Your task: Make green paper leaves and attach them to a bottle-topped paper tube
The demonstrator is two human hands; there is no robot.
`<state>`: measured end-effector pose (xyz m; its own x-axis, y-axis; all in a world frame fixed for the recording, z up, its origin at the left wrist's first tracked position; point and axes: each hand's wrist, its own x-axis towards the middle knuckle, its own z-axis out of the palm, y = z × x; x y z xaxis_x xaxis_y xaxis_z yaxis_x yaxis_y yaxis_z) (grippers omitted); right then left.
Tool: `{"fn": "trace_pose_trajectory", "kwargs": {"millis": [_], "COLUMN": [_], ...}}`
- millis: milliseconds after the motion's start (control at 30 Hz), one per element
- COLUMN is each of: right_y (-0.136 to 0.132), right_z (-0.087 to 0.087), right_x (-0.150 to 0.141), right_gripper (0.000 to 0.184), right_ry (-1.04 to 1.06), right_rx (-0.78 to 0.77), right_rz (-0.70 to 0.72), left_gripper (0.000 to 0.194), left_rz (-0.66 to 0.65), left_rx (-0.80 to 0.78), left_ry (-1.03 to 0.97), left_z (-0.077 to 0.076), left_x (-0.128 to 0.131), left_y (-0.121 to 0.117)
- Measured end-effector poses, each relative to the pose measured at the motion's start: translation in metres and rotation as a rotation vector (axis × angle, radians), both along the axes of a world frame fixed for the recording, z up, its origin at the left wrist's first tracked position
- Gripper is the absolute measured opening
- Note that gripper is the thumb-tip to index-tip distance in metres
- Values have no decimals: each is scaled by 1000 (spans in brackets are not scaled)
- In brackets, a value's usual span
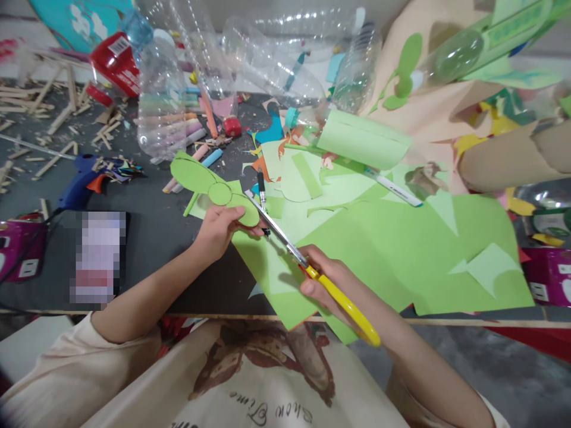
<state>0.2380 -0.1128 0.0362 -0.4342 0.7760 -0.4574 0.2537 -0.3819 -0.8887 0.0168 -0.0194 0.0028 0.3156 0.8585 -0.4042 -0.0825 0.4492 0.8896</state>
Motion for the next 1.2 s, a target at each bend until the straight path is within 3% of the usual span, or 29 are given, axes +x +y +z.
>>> {"fn": "trace_pose_trajectory", "kwargs": {"millis": [367, 667, 967, 1200], "right_y": [-1, -13, -1, -3], "right_z": [0, -9, -1, -8], "right_x": [1, 5, -6, -6], "right_gripper": [63, 79, 72, 69], "right_ry": [-25, 126, 127, 156], "right_rx": [11, -73, -85, -127], "right_rz": [29, 15, -17, -44], "left_gripper": [37, 37, 44, 39], "left_rz": [15, 15, -39, -85], "left_rx": [17, -5, -12, 9], "left_ry": [-14, 7, -57, -72], "left_z": [2, 3, 8, 7], "left_x": [0, 0, 1, 0], "left_y": [0, -1, -1, 0]}}
